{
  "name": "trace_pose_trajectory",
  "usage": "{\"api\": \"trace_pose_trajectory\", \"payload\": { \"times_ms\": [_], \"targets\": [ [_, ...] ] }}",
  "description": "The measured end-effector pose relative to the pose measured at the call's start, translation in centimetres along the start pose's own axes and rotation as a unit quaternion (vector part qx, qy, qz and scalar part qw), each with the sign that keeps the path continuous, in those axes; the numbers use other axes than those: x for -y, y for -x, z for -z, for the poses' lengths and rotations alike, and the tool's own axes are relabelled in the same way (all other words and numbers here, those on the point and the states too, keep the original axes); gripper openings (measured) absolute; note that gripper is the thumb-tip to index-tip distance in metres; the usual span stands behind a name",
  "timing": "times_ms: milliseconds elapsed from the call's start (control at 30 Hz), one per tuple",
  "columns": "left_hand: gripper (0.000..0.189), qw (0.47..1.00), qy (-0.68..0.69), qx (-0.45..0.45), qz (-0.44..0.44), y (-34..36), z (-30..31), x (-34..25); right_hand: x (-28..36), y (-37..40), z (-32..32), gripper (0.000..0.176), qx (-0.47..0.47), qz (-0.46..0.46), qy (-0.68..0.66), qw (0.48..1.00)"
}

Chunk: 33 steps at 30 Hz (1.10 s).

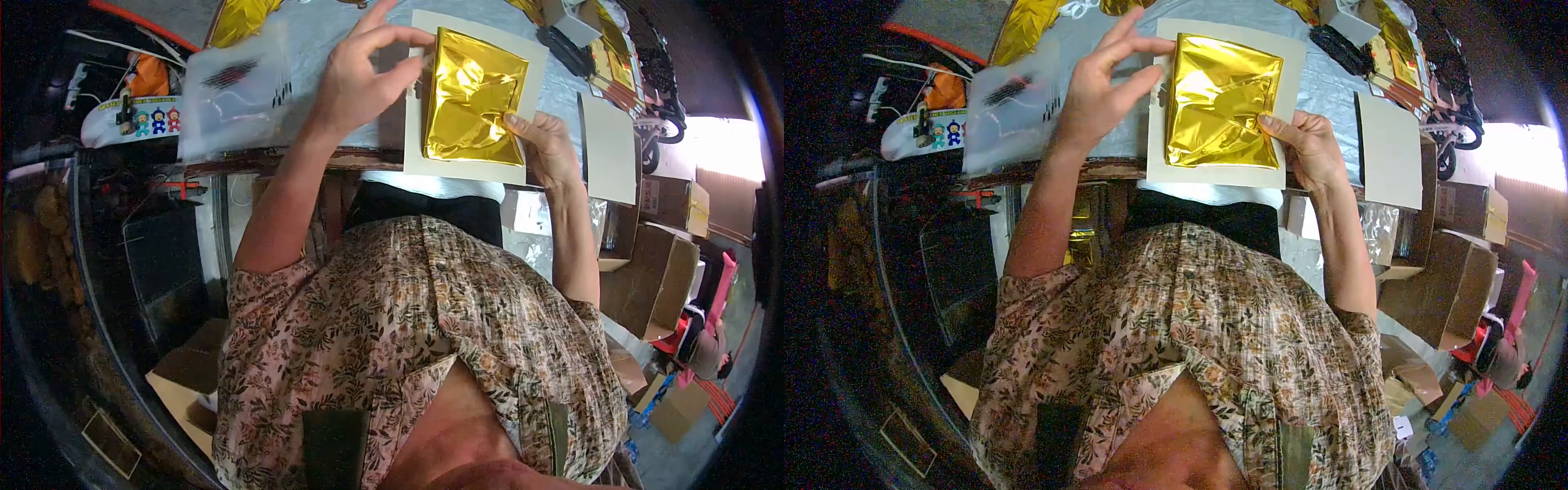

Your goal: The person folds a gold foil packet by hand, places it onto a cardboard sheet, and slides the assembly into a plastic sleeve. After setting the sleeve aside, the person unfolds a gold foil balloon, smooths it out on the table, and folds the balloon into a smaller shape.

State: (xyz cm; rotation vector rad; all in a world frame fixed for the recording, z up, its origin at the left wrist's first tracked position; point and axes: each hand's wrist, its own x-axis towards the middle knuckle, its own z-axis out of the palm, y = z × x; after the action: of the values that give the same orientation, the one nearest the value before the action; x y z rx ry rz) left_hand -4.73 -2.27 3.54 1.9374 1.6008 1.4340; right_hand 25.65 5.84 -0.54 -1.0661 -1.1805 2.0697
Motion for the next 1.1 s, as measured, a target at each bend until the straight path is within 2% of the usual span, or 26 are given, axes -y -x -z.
{"api": "trace_pose_trajectory", "payload": {
  "times_ms": [33,67,100,200,333,400,433,467,500,633,700,833,900,1033,1100],
  "targets": [
    [0.034,0.984,0.153,0.024,0.085,0.3,-0.1,0.7,0.0,0.0,0.0,0.020,0.001,-0.002,0.000,1.000],
    [0.042,0.937,0.301,0.044,0.170,0.7,-0.2,1.1,0.0,0.0,0.1,0.021,0.002,-0.009,0.004,1.000],
    [0.042,0.937,0.300,0.039,0.176,0.8,-0.1,0.9,0.1,0.0,0.1,0.021,0.005,-0.018,0.010,1.000],
    [0.064,0.931,0.328,0.020,0.156,0.4,-0.8,0.3,0.0,0.0,-0.3,0.022,0.026,-0.009,0.012,1.000],
    [0.059,0.946,0.293,0.032,0.137,0.6,-0.5,0.4,-0.1,0.3,-0.4,0.023,0.026,-0.002,0.021,0.999],
    [0.018,0.942,0.288,0.003,0.175,1.1,-0.9,0.7,-0.2,0.2,-0.4,0.023,0.022,-0.001,0.017,1.000],
    [0.018,0.942,0.288,0.004,0.174,1.1,-0.9,0.9,-0.4,0.2,-0.4,0.023,0.019,-0.004,0.014,1.000],
    [0.019,0.984,0.144,-0.052,0.093,1.2,-0.9,1.1,-0.5,0.2,-0.4,0.023,0.018,-0.004,0.013,1.000],
    [0.020,0.994,-0.005,-0.107,0.010,1.1,-0.8,1.1,-0.7,0.2,-0.3,0.023,0.014,-0.009,0.017,1.000],
    [0.017,0.989,-0.073,-0.127,-0.007,1.3,-0.3,0.6,-1.0,0.1,-0.5,0.021,0.004,-0.015,0.001,1.000],
    [0.017,0.989,-0.123,-0.082,-0.005,1.5,-0.1,0.4,-1.0,0.1,-0.6,0.019,0.012,-0.009,0.004,1.000],
    [0.022,0.988,-0.131,-0.081,-0.015,1.6,-0.4,0.3,-0.8,0.2,-0.9,0.017,0.017,-0.019,0.003,1.000],
    [0.025,0.984,0.016,-0.044,0.173,1.6,-0.5,0.1,-0.8,0.4,-1.3,0.017,0.015,-0.015,0.010,1.000],
    [0.031,0.983,0.016,-0.013,0.181,1.5,-0.7,-0.5,-0.9,0.5,-1.7,0.016,0.010,-0.026,0.015,1.000],
    [0.020,0.978,0.077,-0.028,0.190,1.4,-0.9,-1.0,-0.7,0.6,-2.1,0.016,0.011,-0.024,0.006,1.000]
  ]
}}
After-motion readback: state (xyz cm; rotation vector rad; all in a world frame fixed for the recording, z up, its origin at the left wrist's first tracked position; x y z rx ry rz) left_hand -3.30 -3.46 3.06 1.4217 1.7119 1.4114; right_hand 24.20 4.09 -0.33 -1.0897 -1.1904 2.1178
